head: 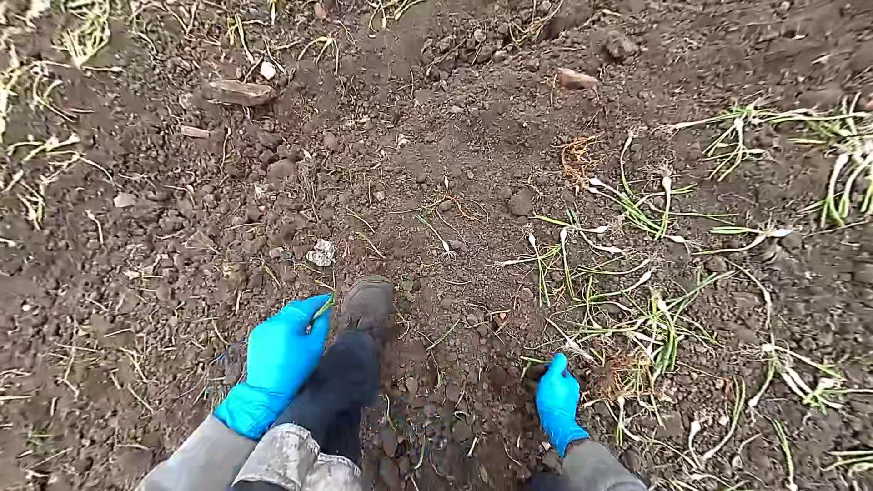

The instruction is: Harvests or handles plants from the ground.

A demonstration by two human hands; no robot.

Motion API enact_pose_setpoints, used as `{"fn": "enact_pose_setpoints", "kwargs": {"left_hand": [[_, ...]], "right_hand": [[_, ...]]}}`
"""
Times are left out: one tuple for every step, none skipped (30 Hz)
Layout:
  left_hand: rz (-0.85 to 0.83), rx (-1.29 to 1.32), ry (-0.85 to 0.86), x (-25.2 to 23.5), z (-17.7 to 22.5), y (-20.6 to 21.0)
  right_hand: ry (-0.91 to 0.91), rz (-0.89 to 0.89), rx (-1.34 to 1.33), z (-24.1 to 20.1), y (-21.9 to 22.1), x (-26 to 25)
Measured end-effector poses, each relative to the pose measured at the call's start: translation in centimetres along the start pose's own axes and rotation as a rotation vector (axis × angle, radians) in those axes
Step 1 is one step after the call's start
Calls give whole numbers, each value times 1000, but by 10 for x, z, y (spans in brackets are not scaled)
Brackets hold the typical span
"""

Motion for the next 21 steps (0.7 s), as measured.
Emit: {"fn": "enact_pose_setpoints", "kwargs": {"left_hand": [[-68,6,69,-35,10,24],[-153,6,127,-69,23,49],[-232,5,183,-102,38,74],[-316,-8,235,-135,56,99],[-400,-38,290,-164,73,122],[-472,-81,353,-186,85,142],[-538,-153,418,-203,92,160],[-599,-233,472,-217,95,174],[-644,-304,510,-229,93,184],[-679,-361,529,-240,89,188],[-687,-385,544,-246,84,187],[-666,-378,568,-250,79,186],[-623,-336,615,-256,78,187],[-563,-276,674,-260,79,189],[-510,-216,726,-263,78,189],[-484,-167,757,-264,81,188],[-502,-123,756,-261,87,187],[-521,-88,754,-256,93,186],[-516,-55,774,-254,101,189],[-503,-23,814,-252,112,195],[-495,-7,874,-250,121,199]], "right_hand": [[12,16,0,1,3,2],[25,29,-4,2,5,6],[31,44,-5,1,7,7],[33,65,-3,-2,8,5],[47,85,2,-3,10,2],[66,99,7,0,12,2],[87,108,8,3,15,2],[109,104,12,5,18,1],[127,90,16,6,20,1],[140,75,23,5,22,2],[156,55,36,3,23,4],[182,30,43,-1,23,5],[207,15,37,-6,21,3],[223,7,26,-9,17,-1],[240,-5,12,-11,17,-2],[262,-18,5,-9,17,0],[283,-35,10,-5,18,5],[299,-57,18,0,21,11],[303,-76,18,1,22,11],[299,-86,19,-1,21,5],[300,-95,18,-2,21,2]]}}
Point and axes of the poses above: each hand's wrist, its own x-axis away from the middle knuckle, its own y-axis out of the palm, z = x × y, the point moved 1 cm from there along -x, towards the middle knuckle, and after that the axes turned 7 degrees about -z, right-handed, at the moved point
